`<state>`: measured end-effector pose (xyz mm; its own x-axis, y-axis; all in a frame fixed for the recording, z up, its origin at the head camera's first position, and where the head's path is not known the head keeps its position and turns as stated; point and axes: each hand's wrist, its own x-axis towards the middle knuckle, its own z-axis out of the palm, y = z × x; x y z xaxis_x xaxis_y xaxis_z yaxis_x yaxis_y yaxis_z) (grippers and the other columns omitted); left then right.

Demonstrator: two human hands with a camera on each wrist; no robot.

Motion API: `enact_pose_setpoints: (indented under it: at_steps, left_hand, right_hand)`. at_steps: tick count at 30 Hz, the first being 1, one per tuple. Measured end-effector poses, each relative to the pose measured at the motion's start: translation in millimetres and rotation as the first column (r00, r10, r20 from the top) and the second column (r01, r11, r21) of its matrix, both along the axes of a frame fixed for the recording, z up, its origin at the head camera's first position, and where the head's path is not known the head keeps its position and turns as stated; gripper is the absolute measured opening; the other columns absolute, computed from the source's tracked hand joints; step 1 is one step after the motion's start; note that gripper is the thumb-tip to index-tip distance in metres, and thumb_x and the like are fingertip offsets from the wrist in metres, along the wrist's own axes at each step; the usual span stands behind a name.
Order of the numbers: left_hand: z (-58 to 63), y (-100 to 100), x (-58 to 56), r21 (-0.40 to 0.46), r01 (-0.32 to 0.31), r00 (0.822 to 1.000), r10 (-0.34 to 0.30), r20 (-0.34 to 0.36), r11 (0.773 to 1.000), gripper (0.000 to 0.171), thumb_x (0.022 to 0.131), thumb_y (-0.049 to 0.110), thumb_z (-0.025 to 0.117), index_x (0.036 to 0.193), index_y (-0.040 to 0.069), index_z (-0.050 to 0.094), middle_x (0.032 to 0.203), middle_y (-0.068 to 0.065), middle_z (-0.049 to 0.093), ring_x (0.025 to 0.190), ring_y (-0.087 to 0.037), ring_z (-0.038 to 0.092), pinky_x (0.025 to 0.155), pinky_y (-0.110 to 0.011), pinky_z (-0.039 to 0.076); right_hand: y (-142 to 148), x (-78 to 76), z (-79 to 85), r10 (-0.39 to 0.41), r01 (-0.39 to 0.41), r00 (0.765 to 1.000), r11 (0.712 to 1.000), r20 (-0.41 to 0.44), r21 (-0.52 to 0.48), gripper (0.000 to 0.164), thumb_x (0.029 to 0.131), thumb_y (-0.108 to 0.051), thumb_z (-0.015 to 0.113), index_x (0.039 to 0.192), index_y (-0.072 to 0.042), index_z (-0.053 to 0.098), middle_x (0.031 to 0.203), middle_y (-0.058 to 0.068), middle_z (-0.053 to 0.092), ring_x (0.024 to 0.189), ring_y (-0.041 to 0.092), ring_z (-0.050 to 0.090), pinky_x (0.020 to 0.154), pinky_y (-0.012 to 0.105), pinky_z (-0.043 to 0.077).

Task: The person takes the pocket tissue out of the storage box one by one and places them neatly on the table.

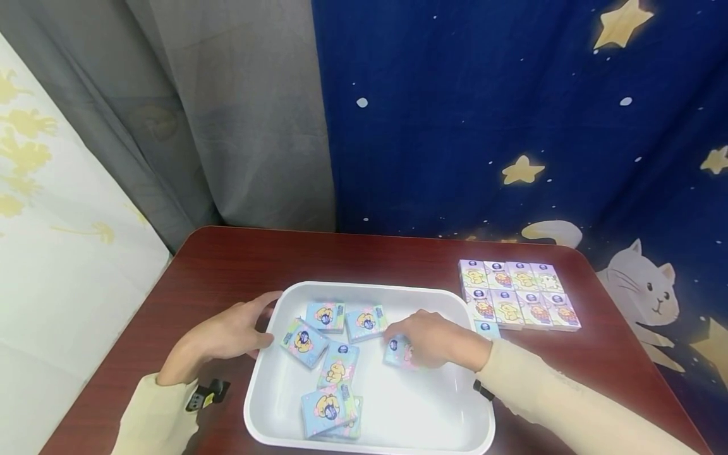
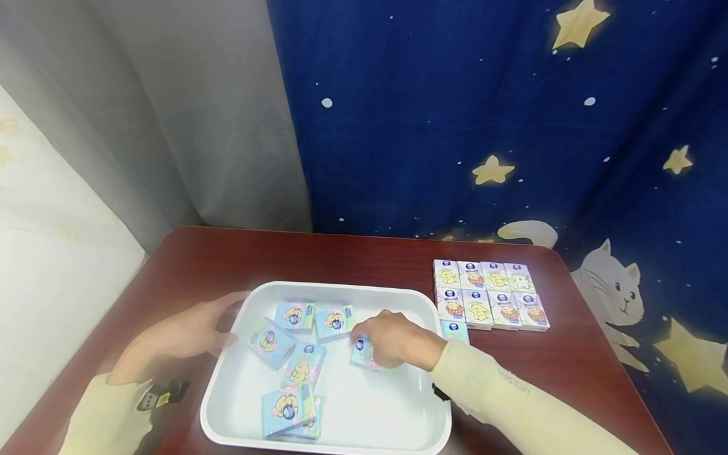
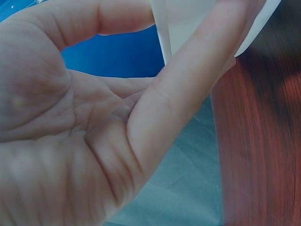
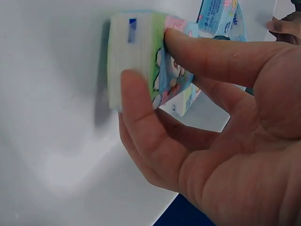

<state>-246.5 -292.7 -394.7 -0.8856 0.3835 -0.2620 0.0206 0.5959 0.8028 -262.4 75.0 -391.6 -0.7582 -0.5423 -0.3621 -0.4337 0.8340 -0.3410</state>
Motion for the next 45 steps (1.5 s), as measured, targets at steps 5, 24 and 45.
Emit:
enact_pose_setpoints:
  at_steps: [5, 24, 45]
  left_hand:
    - [-1.0, -1, 0.1, 0.003, 0.0, 1.0, 0.0, 0.005, 1.0, 0.082, 0.092, -0.006, 0.077, 0.163, -0.007, 0.034, 0.136, -0.028, 0.065, 0.094, -0.03, 0.078, 0.067, -0.047, 0.069]
    - [-1.8, -1, -1.1, 0.003, 0.004, 1.0, -0.004, 0.007, 1.0, 0.083, 0.092, -0.005, 0.077, 0.162, -0.007, 0.034, 0.136, -0.028, 0.064, 0.095, -0.03, 0.077, 0.067, -0.047, 0.069]
    - [-1.1, -1, -0.4, 0.018, 0.004, 1.0, -0.005, 0.019, 1.0, 0.082, 0.092, -0.007, 0.075, 0.163, -0.007, 0.033, 0.137, -0.03, 0.063, 0.095, -0.031, 0.077, 0.069, -0.047, 0.069]
  right_hand:
    - [3, -0.5, 2.1, -0.033, 0.034, 0.999, 0.999, 0.028, -0.01, 0.065, 0.088, 0.018, 0.073, 0.135, -0.028, 0.079, 0.126, 0.009, 0.074, 0.102, 0.024, 0.058, 0.086, 0.042, 0.054]
    - [28, -4.8, 18.9, 0.018, -0.016, 1.0, 0.992, 0.008, -0.127, 0.06, 0.085, 0.005, 0.087, 0.135, -0.026, 0.077, 0.097, -0.006, 0.069, 0.091, 0.02, 0.058, 0.084, 0.042, 0.051]
    - [77, -9.2, 36.1, -0.012, 0.077, 0.986, 0.92, 0.169, -0.385, 0.058, 0.091, 0.0, 0.08, 0.144, -0.021, 0.07, 0.111, 0.004, 0.069, 0.081, 0.019, 0.067, 0.071, 0.033, 0.063]
